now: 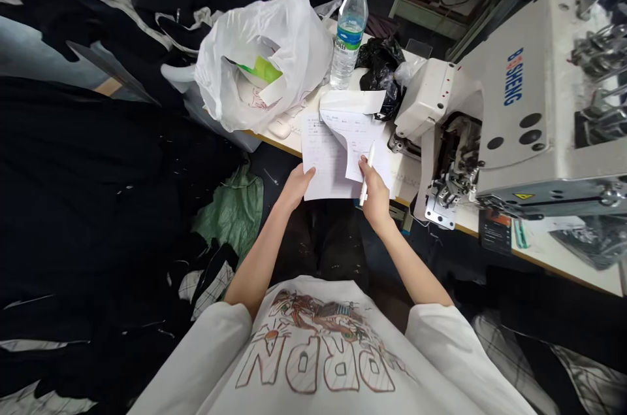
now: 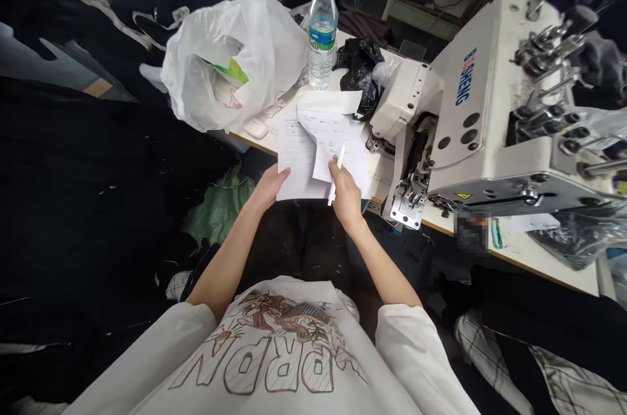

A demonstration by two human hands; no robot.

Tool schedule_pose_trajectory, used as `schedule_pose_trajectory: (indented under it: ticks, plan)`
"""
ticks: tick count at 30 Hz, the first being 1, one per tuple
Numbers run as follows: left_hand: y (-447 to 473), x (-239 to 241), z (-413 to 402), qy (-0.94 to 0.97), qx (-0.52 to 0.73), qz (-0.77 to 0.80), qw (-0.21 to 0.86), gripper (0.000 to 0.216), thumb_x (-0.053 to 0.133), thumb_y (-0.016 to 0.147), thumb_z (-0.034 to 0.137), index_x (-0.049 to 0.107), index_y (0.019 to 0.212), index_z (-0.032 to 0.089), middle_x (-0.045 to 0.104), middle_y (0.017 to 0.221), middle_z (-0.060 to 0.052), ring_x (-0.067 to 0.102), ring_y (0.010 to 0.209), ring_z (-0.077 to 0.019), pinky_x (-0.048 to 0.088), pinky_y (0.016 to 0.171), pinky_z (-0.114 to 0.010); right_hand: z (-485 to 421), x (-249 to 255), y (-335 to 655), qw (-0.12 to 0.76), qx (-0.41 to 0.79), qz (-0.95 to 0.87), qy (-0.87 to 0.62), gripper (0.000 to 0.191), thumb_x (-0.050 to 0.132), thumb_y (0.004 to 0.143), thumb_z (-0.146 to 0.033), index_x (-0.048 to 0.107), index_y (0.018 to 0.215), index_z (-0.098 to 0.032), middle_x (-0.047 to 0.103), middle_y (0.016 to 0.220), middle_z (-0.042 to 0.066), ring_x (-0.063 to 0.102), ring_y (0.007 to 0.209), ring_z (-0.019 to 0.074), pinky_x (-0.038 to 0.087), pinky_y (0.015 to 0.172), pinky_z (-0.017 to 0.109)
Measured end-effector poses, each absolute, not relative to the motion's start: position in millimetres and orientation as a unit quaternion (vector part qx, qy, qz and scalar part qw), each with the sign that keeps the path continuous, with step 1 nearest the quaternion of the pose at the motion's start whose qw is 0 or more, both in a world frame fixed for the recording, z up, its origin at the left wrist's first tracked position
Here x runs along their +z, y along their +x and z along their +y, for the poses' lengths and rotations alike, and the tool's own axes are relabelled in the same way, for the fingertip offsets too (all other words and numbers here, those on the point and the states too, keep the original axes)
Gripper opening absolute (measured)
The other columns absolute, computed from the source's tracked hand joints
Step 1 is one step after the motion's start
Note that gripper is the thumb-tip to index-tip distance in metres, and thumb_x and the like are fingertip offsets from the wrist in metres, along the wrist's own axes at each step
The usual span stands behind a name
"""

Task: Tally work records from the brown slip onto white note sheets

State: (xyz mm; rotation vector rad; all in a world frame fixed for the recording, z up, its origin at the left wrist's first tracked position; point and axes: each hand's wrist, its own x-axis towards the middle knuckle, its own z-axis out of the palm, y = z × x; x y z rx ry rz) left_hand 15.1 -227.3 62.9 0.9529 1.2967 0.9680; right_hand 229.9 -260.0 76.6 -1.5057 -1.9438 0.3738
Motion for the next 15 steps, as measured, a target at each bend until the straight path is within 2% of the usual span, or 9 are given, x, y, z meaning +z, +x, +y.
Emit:
schedule_pose_trajectory:
  ticks: [2, 5, 8, 12, 15]
  plan:
    - [8, 79, -240, 0.441, 0.422, 0.575, 0.545, 0.039, 0.054, 0.096, 0.031, 0.064, 0.130, 0.015, 0.065, 0.138, -0.012, 0.059, 0.129, -0.0286, 0.044, 0.112, -0.042, -259, 72, 230, 0.341, 0.142, -0.747, -0.553, 0.061, 0.038, 0.087, -0.010, 0.045, 0.146, -0.024, 0.052, 0.154, 0.008, 0.051, 0.144, 0.0269, 0.041, 0.121, 0.054]
    - [-17, 108, -279, 0.518, 0.420, 0.596, 0.447, 0.044, 0.051, 0.098, 0.043, 0.065, 0.132, 0.017, 0.067, 0.135, -0.010, 0.061, 0.125, -0.0299, 0.048, 0.107, -0.041, -257, 64, 231, 0.338, 0.155, -0.770, -0.519, 0.054, 0.042, 0.088, -0.012, 0.049, 0.140, -0.023, 0.057, 0.149, 0.011, 0.055, 0.139, 0.0279, 0.038, 0.123, 0.058]
    - [-48, 134, -320, 0.475, 0.470, 0.614, 0.419, 0.052, 0.058, 0.094, 0.053, 0.067, 0.130, 0.016, 0.070, 0.128, -0.011, 0.064, 0.121, -0.0307, 0.052, 0.103, -0.039, -254, 58, 231, 0.314, 0.180, -0.789, -0.496, 0.046, 0.045, 0.089, -0.016, 0.053, 0.134, -0.021, 0.060, 0.145, 0.014, 0.056, 0.138, 0.0300, 0.038, 0.121, 0.060]
    - [-70, 156, -346, 0.371, 0.554, 0.624, 0.408, 0.054, 0.067, 0.089, 0.052, 0.067, 0.130, 0.017, 0.073, 0.120, -0.010, 0.069, 0.112, -0.0287, 0.056, 0.098, -0.039, -250, 60, 232, 0.307, 0.196, -0.794, -0.486, 0.044, 0.055, 0.090, -0.028, 0.051, 0.134, -0.020, 0.061, 0.142, 0.017, 0.057, 0.136, 0.0344, 0.037, 0.119, 0.066]
    - [-63, 152, -336, 0.382, 0.562, 0.618, 0.396, 0.053, 0.066, 0.089, 0.053, 0.067, 0.129, 0.018, 0.072, 0.122, -0.011, 0.069, 0.111, -0.0285, 0.056, 0.097, -0.039, -253, 69, 234, 0.342, 0.205, -0.779, -0.485, 0.046, 0.060, 0.091, -0.038, 0.051, 0.134, -0.023, 0.062, 0.141, 0.016, 0.061, 0.130, 0.0326, 0.050, 0.108, 0.058]
